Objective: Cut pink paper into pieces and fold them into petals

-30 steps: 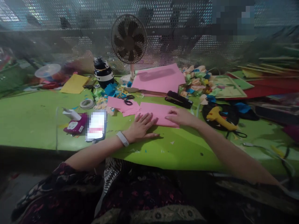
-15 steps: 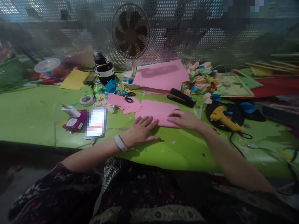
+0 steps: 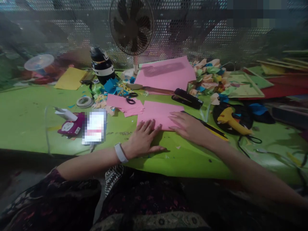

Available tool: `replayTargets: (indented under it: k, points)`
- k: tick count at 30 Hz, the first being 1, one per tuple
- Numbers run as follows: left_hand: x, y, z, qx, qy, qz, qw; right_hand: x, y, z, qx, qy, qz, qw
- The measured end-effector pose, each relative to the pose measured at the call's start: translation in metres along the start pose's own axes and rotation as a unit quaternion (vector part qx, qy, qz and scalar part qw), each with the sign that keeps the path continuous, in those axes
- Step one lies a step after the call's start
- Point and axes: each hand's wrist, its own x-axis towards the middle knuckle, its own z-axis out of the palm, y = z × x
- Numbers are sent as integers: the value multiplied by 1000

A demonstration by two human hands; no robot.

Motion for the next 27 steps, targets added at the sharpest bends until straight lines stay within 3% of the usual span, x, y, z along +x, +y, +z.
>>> replayTargets:
  k: [5, 12, 20, 27]
  points:
    - [-3, 1, 4, -5, 14, 4, 1000, -21, -18, 17, -34, -56, -53, 996]
    - [-9, 4, 8, -9, 30, -1, 1000, -35, -14, 43, -39, -77, -67, 994]
    - [-12, 6, 4, -42, 5, -20, 999, -36, -27, 44, -26, -88, -43, 995]
    - [-10, 13, 8, -58, -5, -40, 998, -38, -23, 38, -26, -117, -46, 992]
